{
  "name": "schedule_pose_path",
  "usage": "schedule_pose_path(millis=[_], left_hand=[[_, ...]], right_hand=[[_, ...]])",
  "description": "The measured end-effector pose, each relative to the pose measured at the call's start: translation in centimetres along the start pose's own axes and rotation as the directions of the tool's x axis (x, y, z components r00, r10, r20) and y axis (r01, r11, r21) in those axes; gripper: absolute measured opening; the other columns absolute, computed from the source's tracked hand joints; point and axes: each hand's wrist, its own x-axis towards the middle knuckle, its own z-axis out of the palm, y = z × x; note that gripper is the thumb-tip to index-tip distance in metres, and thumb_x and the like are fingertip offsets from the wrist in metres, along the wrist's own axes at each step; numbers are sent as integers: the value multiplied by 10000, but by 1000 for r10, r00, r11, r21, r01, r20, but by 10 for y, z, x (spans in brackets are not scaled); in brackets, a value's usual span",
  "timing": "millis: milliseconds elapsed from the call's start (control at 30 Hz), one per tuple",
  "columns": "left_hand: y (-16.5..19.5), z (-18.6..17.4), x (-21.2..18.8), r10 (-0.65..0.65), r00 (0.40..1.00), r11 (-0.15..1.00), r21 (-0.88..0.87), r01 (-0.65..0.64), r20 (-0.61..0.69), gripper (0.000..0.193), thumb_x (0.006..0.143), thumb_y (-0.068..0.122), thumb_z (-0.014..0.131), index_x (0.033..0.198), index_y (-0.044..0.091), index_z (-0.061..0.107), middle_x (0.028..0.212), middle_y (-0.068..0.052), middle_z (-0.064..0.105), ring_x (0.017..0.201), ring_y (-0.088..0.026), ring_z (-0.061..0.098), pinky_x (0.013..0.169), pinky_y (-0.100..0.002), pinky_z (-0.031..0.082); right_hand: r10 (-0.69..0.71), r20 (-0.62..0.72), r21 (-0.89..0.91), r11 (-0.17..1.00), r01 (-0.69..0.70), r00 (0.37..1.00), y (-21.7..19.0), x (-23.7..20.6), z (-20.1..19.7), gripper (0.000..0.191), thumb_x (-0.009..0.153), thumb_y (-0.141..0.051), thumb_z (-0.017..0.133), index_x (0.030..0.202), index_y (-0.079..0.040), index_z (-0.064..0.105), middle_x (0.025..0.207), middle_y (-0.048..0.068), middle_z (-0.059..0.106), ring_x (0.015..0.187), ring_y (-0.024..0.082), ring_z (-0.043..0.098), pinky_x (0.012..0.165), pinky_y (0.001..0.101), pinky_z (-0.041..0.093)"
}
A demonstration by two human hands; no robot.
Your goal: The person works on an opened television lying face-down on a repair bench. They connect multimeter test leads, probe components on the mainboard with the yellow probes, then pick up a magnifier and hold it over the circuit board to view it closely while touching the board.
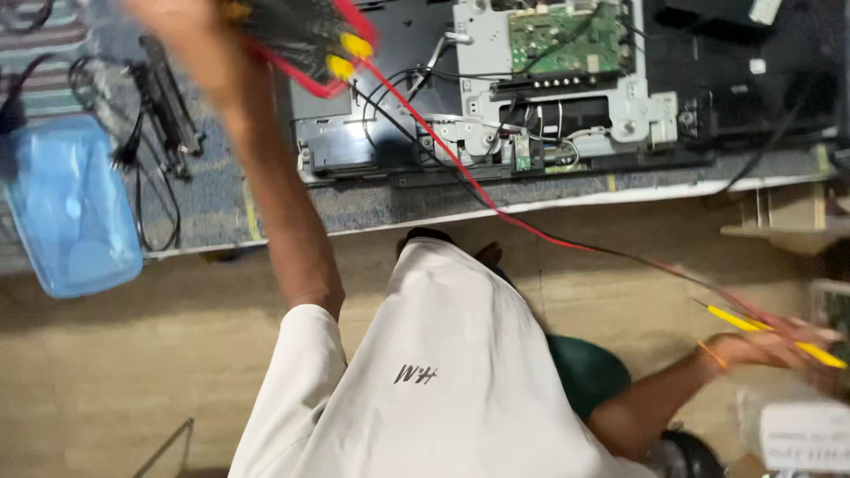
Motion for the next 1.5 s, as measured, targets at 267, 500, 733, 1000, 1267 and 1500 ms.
schedule_pose_path(millis=[267, 500, 733, 1000, 1267, 1500], left_hand=[[140, 158, -149, -175, 784, 972, -22, 233, 595, 311, 1039, 300, 742, 1222, 61, 664, 1148, -73, 728, 1049, -188, 734, 982, -333, 583], [224, 178, -156, -111, 724, 994, 75, 82, 681, 557, 1051, 319, 736, 1424, 35, 434, 1213, -146, 546, 1130, -265, 619, 971, -349, 514], [194, 144, -86, 50, 457, 978, -135, 157, 888, 548, 1045, 293, 702, 1486, 59, 475, 1381, -109, 564, 1303, -288, 602, 1143, -404, 486], [138, 121, -85, 324, 362, 946, -296, -131, 874, 498, 988, 335, 817, 1394, 143, 605, 1576, -57, 415, 1431, -298, 486, 1203, -407, 459], [83, 105, -96, 470, 668, 802, 37, -596, 577, 413, 832, 5, 823, 1201, 92, 660, 1192, -1, 632, 1023, -281, 691, 837, -368, 576], [-7, 130, -112, -458, 654, 715, -188, 674, 602, 326, 1072, 323, 606, 1177, 22, 675, 1041, 0, 709, 924, -78, 662, 806, -252, 556]], right_hand=[[-273, 692, 275, 956, 105, 668, -176, -39, 157, 856, 843, -202, 817, 1531, -34, 337, 1344, 225, 443, 1072, 300, 586, 849, 393, 574], [-260, 918, 87, 868, 488, 299, -279, -103, 255, 1097, 811, -242, 1000, 1618, -25, 289, 1423, 202, 591, 1242, 330, 653, 990, 425, 586], [-75, 987, 145, 794, -591, 142, -234, -100, 293, 1004, 845, -406, 908, 1605, -25, 373, 1436, 88, 547, 1292, 218, 592, 1147, 365, 527], [3, 999, 28, 553, -832, 36, -210, -116, 317, 1151, 741, -581, 929, 1577, -32, 358, 1468, 80, 560, 1345, 216, 624, 1156, 390, 555], [62, 997, 0, 593, -805, 46, -211, -145, 352, 1063, 841, -412, 898, 1644, -53, 300, 1348, 72, 557, 1208, 226, 605, 1060, 381, 544], [-329, 854, 286, 944, 165, 403, -212, -202, 438, 1023, 927, -144, 939, 1625, -209, 195, 1460, 121, 588, 1302, 267, 676, 1101, 376, 585]])
